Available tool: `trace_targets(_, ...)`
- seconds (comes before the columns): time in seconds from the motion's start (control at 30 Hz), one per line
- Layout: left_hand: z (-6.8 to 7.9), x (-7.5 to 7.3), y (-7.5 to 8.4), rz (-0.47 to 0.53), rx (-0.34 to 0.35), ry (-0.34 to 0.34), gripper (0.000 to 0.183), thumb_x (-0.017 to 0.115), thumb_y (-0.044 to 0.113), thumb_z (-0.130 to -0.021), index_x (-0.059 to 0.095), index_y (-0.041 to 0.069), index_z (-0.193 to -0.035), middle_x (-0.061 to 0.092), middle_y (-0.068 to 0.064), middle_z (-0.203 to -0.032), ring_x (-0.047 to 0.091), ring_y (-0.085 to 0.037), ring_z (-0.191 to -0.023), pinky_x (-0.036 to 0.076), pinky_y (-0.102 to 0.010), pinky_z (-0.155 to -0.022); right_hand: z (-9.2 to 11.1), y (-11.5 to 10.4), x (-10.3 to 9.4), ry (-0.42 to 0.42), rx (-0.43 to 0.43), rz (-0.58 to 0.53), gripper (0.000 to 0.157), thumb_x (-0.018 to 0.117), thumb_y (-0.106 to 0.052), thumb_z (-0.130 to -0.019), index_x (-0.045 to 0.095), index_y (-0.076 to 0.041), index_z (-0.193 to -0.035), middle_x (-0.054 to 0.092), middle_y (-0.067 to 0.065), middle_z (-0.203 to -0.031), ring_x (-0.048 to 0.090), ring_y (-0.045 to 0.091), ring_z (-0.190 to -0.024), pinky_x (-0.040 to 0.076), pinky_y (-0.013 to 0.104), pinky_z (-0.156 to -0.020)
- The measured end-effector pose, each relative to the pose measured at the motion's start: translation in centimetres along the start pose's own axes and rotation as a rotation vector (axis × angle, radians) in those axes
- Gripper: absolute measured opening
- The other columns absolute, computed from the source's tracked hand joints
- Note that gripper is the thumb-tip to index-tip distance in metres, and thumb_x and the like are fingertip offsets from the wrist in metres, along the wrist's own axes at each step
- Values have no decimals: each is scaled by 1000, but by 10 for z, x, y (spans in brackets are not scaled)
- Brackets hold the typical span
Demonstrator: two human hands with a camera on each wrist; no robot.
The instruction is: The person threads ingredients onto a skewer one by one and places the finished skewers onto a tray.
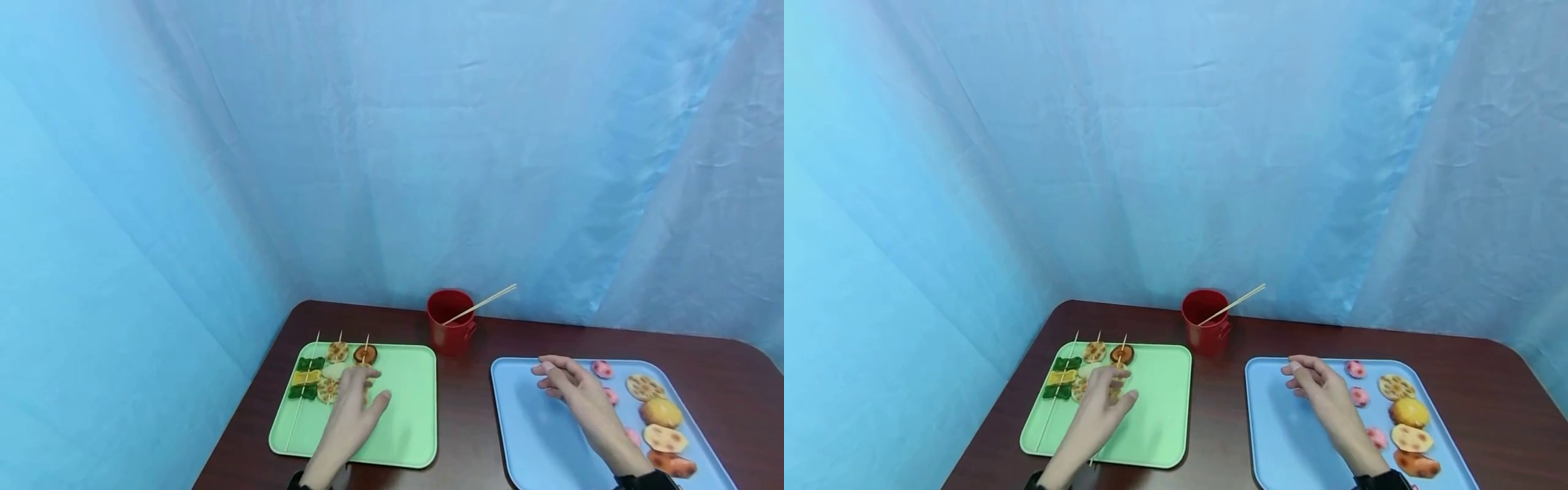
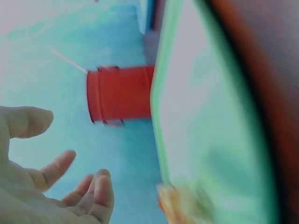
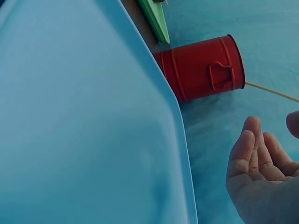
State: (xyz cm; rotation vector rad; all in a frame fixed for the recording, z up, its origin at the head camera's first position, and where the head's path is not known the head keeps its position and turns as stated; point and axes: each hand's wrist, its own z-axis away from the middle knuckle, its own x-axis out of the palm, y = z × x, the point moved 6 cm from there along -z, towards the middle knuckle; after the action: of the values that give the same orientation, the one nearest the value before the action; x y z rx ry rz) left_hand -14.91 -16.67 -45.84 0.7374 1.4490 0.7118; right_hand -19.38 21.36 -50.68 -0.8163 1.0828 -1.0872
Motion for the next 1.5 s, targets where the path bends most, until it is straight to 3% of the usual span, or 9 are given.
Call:
trace_targets(0.17, -27, 25, 22, 126, 81, -73, 36, 63, 30, -103, 59, 8, -131, 55, -13, -134, 56, -36, -126, 49, -54, -99, 1, -2, -7, 11, -7, 43, 73, 44, -58, -106, 44, -1, -150, 63, 18, -135, 65, 23, -110, 55, 35, -91)
trace_targets(0.27, -40, 41, 28, 191, 113, -78, 36, 62, 30, -104, 60, 6, -131, 60, -13, -132, 56, -34, -128, 47, -55, -102, 0, -10, -7, 40, -75, 108, 67, 46, -54, -107, 50, 1, -145, 66, 18, -130, 66, 24, -107, 55, 33, -88)
trace_targets(0.37, -49, 55, 28, 233, 124, -85, 35, 63, 29, -103, 62, 6, -128, 64, -11, -130, 57, -33, -127, 45, -57, -103, -2, -22, -7, 93, -192, 225, 57, 49, -48, -108, 59, 1, -136, 71, 15, -120, 68, 24, -101, 56, 30, -81)
trace_targets(0.6, -57, 77, 20, 268, 95, -87, 30, 66, 31, -100, 66, 9, -121, 67, -4, -123, 59, -30, -123, 43, -59, -103, -7, -66, -10, 258, -563, 424, 28, 59, -29, -107, 71, -6, -118, 74, 7, -100, 61, 13, -77, 49, 28, -65)
trace_targets(0.7, -58, 82, 18, 291, 89, -90, 34, 65, 31, -101, 64, 5, -124, 67, -5, -123, 60, -31, -122, 43, -60, -103, -11, -83, -10, 313, -639, 464, 24, 60, -27, -106, 72, -8, -115, 71, 3, -92, 55, 11, -69, 44, 30, -62)
trace_targets(0.93, -55, 89, 13, 326, 61, -107, 36, 66, 28, -101, 62, 5, -128, 67, -8, -124, 61, -30, -121, 43, -58, -101, -27, -102, -3, 330, -624, 495, 31, 59, -32, -106, 72, -6, -116, 68, 3, -88, 55, 16, -71, 44, 34, -64)
trace_targets(1.23, -54, 91, 11, 317, 44, -97, 38, 66, 30, -100, 63, 4, -127, 68, -7, -123, 62, -28, -118, 45, -56, -101, -41, -120, 6, 358, -608, 441, 36, 60, -39, -105, 73, -6, -112, 67, 5, -85, 57, 19, -73, 43, 36, -67)
trace_targets(1.5, -54, 94, 8, 295, 56, -102, 35, 65, 29, -101, 65, 3, -124, 69, -5, -119, 62, -27, -116, 47, -51, -97, -47, -133, 12, 430, -628, 428, 28, 61, -27, -105, 76, -4, -100, 66, 7, -76, 51, 19, -61, 38, 35, -59)
